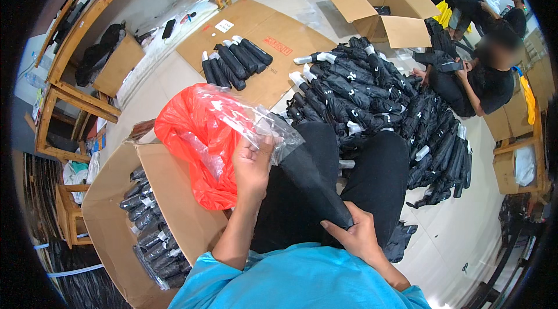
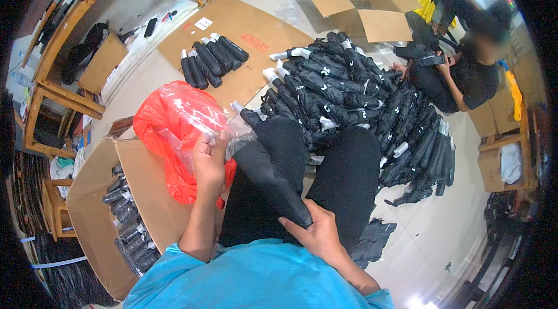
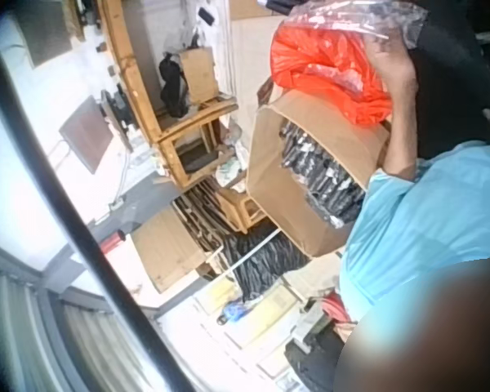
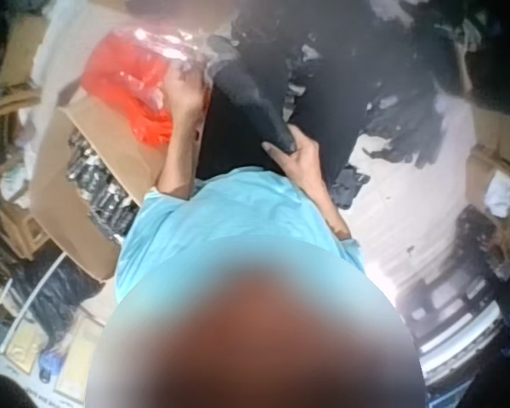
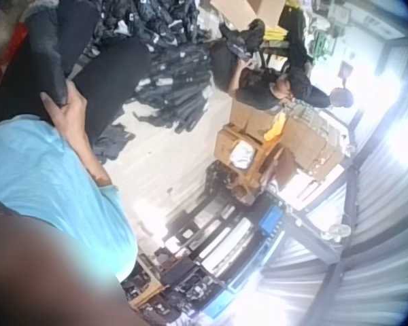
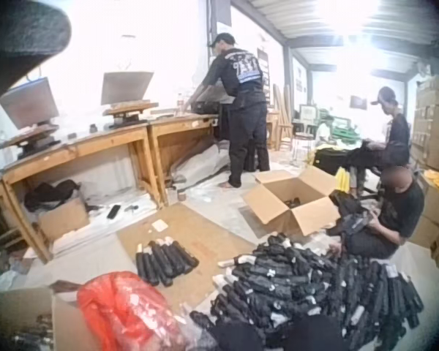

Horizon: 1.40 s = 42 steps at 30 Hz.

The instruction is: The person picks up umbrellas from a pile on the floor, places each umbrella into a clear plastic sleeve, and then puts the sleeved umbrellas into a cardboard box.

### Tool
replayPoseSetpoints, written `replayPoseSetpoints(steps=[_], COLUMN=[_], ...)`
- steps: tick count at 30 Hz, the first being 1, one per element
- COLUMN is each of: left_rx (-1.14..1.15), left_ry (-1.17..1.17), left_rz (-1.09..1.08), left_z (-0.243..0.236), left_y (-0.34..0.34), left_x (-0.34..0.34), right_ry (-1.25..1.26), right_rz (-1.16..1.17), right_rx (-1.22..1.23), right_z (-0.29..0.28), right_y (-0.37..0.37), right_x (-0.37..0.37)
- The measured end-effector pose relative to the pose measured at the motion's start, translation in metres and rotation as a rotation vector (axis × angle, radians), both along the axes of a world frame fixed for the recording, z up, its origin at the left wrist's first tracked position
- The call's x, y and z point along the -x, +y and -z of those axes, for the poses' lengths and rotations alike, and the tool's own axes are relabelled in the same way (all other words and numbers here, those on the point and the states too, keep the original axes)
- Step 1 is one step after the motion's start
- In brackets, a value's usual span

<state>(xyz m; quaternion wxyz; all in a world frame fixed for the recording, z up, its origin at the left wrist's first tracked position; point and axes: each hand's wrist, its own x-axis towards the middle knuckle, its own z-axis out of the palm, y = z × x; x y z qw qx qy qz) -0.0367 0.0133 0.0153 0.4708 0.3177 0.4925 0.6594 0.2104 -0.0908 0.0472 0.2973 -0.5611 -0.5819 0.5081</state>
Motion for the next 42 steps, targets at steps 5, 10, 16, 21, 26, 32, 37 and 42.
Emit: replayPoseSetpoints(steps=[5,10,16,21,26,32,37,42], left_rx=[0.018,0.004,0.006,0.014,0.210,0.144,0.154,0.175], left_ry=[-0.084,-0.264,-0.234,-0.108,-0.050,-0.353,-0.407,-0.381], left_rz=[-0.075,-0.107,-0.172,-0.270,-0.123,0.128,0.139,0.193], left_z=[-0.001,0.003,0.005,0.010,0.011,0.014,0.029,0.048], left_y=[-0.003,0.003,0.003,0.010,0.010,0.003,0.005,0.005], left_x=[-0.001,0.019,0.011,0.007,0.011,0.008,0.012,0.008], right_ry=[-0.047,-0.005,-0.006,0.060,0.108,0.104,0.154,0.220], right_rz=[0.026,-0.001,-0.026,0.036,0.041,0.091,0.133,0.157], right_rx=[-0.039,-0.009,0.153,0.191,0.189,0.269,0.275,0.255], right_z=[0.001,0.005,0.012,0.013,0.013,0.016,0.021,0.023], right_y=[0.002,0.001,-0.002,-0.005,-0.006,-0.010,-0.014,-0.015], right_x=[0.003,-0.003,-0.003,0.001,0.001,-0.004,-0.008,-0.006])
